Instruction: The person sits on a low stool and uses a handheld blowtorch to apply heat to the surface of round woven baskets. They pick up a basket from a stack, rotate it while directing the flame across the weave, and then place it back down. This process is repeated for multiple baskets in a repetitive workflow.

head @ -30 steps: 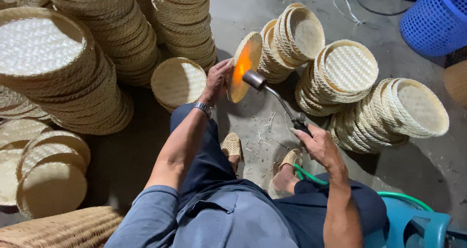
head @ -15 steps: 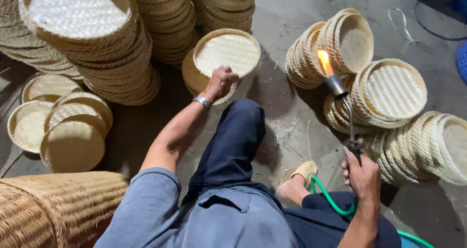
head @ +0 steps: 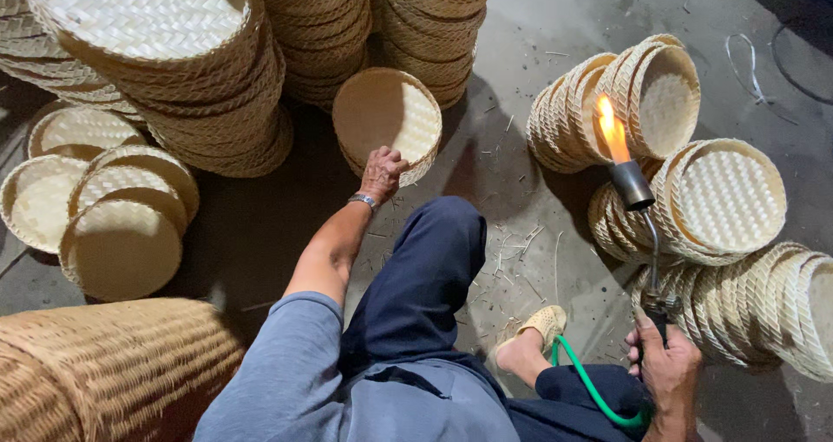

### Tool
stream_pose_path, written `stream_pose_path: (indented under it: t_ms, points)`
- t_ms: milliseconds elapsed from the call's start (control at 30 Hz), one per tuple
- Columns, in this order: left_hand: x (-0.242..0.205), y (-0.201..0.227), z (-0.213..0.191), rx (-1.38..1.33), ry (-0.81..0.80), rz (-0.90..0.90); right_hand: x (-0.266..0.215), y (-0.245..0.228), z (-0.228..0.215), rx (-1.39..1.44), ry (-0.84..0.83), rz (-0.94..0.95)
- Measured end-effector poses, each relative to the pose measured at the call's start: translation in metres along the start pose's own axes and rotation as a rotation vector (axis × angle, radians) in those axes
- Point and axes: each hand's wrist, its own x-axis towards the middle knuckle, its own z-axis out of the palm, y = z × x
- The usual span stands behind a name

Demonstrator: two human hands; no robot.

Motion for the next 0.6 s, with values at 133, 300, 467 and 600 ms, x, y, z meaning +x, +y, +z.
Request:
stream_pose_path:
  t_ms: [133, 300, 467, 600]
  points:
    - [-0.013, -0.010, 0.011, -0.107, 0.036, -0.065, 0.009, -0.003, 0.001, -0.035, 0.013, 0.038]
    - [-0.018, -0.025, 0.024, -0.229, 0.010, -0.123, 0.017, -0.015, 0.001, 0.007, 0.055, 0.036]
    - [0.000, -0.015, 0.003, -0.241, -0.010, -0.144, 0.021, -0.035, -0.010, 0.083, 0.181, -0.048]
    - [0.028, 0.040, -0.055, 0.045, 0.260, 0.089, 0.043, -0.035, -0.026, 0.375, 0.294, -0.069]
